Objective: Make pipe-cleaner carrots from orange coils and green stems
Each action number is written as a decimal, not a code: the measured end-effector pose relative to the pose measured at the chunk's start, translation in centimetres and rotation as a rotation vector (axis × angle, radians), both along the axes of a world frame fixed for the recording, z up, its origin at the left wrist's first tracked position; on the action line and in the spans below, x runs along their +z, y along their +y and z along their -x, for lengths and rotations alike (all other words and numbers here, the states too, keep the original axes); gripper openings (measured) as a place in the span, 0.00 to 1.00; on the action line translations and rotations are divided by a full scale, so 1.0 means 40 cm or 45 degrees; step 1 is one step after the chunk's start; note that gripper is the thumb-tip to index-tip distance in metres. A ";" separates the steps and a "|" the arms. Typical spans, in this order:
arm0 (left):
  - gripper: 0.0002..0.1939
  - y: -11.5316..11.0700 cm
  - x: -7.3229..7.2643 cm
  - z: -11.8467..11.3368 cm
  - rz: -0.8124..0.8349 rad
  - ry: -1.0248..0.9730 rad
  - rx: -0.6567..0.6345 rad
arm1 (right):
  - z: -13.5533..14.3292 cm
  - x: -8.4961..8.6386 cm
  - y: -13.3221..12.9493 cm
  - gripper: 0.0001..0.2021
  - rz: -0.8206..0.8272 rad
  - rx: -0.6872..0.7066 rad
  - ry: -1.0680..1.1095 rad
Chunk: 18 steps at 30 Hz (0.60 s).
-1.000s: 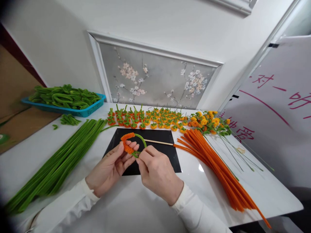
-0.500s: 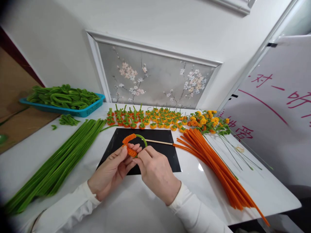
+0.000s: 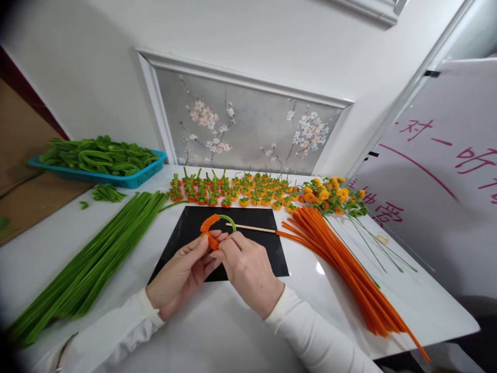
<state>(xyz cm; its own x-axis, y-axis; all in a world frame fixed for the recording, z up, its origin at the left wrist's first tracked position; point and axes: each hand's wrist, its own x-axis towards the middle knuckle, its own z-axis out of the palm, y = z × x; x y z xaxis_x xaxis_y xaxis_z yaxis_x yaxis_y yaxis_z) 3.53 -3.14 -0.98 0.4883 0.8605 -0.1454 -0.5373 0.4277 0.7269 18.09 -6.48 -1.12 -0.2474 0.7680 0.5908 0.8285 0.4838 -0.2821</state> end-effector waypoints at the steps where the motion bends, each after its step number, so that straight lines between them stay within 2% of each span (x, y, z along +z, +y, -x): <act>1: 0.09 0.008 0.001 0.001 0.006 0.021 0.023 | -0.005 -0.004 0.008 0.13 0.001 0.000 -0.009; 4: 0.07 0.037 0.003 0.004 0.007 0.085 0.074 | -0.020 -0.017 0.033 0.13 0.019 0.009 -0.025; 11: 0.08 0.078 -0.014 -0.002 -0.004 0.232 0.050 | -0.035 -0.034 0.058 0.08 0.173 0.102 0.008; 18: 0.09 0.087 -0.020 -0.023 -0.188 0.378 0.004 | -0.042 -0.042 0.067 0.06 0.178 -0.031 0.084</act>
<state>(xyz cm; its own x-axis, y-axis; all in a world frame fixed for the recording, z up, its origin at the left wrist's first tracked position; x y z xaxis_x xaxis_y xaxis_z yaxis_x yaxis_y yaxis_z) 4.46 0.35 -1.80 0.4406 0.8842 -0.1549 -0.2938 0.3051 0.9059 19.78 -3.80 -2.82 -0.1918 0.8494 0.4918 0.8170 0.4158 -0.3996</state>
